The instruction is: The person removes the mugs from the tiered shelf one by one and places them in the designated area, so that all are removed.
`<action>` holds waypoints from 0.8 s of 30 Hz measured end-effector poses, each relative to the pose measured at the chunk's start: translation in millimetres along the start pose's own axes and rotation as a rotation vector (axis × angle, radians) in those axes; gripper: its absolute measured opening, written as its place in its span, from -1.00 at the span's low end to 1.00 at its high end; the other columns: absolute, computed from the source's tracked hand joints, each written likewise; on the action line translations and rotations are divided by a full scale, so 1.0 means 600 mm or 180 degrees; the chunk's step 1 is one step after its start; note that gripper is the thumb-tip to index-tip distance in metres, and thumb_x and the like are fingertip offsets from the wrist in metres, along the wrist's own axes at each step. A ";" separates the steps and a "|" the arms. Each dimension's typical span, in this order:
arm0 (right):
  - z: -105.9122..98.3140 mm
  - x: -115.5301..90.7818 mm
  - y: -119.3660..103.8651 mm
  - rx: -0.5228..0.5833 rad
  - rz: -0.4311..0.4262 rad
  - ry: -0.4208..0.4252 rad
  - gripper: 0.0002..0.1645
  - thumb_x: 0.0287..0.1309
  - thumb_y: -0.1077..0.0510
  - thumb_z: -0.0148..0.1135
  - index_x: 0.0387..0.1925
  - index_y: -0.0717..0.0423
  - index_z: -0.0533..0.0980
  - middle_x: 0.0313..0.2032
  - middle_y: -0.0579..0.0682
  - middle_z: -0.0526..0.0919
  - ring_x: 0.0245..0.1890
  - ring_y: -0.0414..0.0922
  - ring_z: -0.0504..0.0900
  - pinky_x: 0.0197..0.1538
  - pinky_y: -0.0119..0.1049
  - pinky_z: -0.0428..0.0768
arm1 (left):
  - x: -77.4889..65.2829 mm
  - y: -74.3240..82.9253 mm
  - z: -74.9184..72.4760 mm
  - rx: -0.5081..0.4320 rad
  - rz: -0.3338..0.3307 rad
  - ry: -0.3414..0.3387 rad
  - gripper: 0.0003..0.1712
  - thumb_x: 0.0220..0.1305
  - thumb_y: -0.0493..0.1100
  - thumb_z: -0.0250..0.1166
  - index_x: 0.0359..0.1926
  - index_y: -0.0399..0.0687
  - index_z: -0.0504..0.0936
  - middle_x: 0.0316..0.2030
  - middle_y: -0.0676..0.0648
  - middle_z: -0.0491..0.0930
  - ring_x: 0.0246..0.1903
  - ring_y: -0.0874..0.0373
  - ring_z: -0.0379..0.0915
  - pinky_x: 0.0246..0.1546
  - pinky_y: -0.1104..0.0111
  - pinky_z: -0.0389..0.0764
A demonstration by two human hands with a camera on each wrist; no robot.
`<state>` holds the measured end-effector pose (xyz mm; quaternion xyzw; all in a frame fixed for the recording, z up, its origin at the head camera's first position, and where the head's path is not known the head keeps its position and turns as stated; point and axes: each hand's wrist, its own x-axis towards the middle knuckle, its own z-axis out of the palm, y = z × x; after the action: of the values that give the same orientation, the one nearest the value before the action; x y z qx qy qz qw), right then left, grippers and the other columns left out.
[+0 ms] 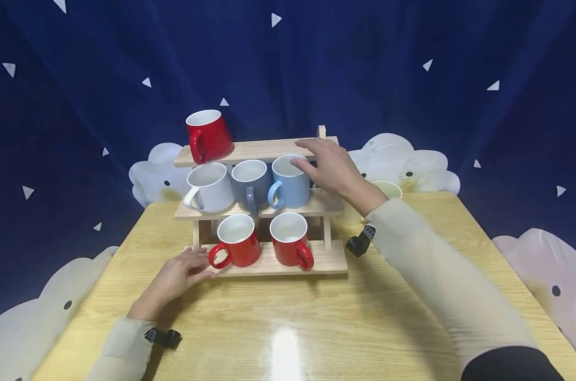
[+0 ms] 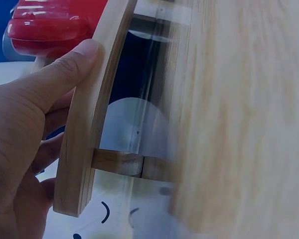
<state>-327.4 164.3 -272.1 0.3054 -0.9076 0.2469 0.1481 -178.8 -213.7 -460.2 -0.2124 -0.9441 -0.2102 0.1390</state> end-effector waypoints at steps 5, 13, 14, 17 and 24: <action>0.014 0.020 -0.020 0.0076 -0.0031 -0.0129 -0.26 0.30 -0.28 0.13 0.34 0.05 0.39 0.31 0.05 0.43 0.36 0.06 0.30 0.41 0.03 0.21 | 0.000 0.001 -0.001 0.0020 -0.0017 -0.0037 -0.47 0.05 0.09 0.50 0.01 -0.06 0.73 0.02 -0.07 0.66 0.16 -0.07 0.48 0.35 -0.06 0.23; 0.029 0.051 -0.054 0.0007 -0.0162 -0.0209 -0.28 0.31 -0.27 0.13 0.35 0.01 0.39 0.31 0.03 0.44 0.34 0.02 0.32 0.41 -0.02 0.23 | 0.008 0.001 0.001 0.0012 0.0050 0.0034 -0.47 0.06 0.10 0.49 0.01 -0.05 0.73 0.01 -0.06 0.67 0.16 -0.06 0.49 0.33 -0.07 0.26; 0.032 0.054 -0.058 -0.0005 -0.0193 -0.0216 -0.29 0.31 -0.26 0.13 0.35 0.01 0.39 0.30 0.03 0.44 0.34 0.01 0.33 0.41 -0.03 0.24 | 0.008 0.000 0.000 0.0012 0.0044 0.0030 -0.47 0.05 0.11 0.49 0.01 -0.05 0.73 0.00 -0.05 0.67 0.16 -0.05 0.49 0.33 -0.06 0.26; 0.038 0.063 -0.068 -0.0070 -0.0289 -0.0252 -0.30 0.32 -0.26 0.12 0.36 -0.02 0.39 0.29 0.02 0.45 0.32 0.00 0.35 0.39 -0.05 0.26 | 0.006 -0.001 0.001 0.0012 0.0025 -0.0004 -0.46 0.06 0.12 0.49 0.02 -0.06 0.72 0.01 -0.05 0.67 0.16 -0.05 0.49 0.33 -0.05 0.27; 0.044 0.090 -0.100 -0.0308 -0.0492 -0.0433 -0.26 0.30 -0.33 0.09 0.36 -0.04 0.38 0.28 0.02 0.46 0.30 -0.01 0.36 0.38 -0.07 0.30 | 0.004 -0.002 0.003 0.0008 0.0023 0.0018 -0.45 0.07 0.12 0.48 0.02 -0.07 0.72 0.03 -0.06 0.66 0.17 -0.05 0.48 0.34 -0.06 0.26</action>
<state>-334.4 82.8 -250.2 0.3831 -0.9002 0.1693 0.1195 -181.9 -213.1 -461.2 -0.2151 -0.9432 -0.2091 0.1427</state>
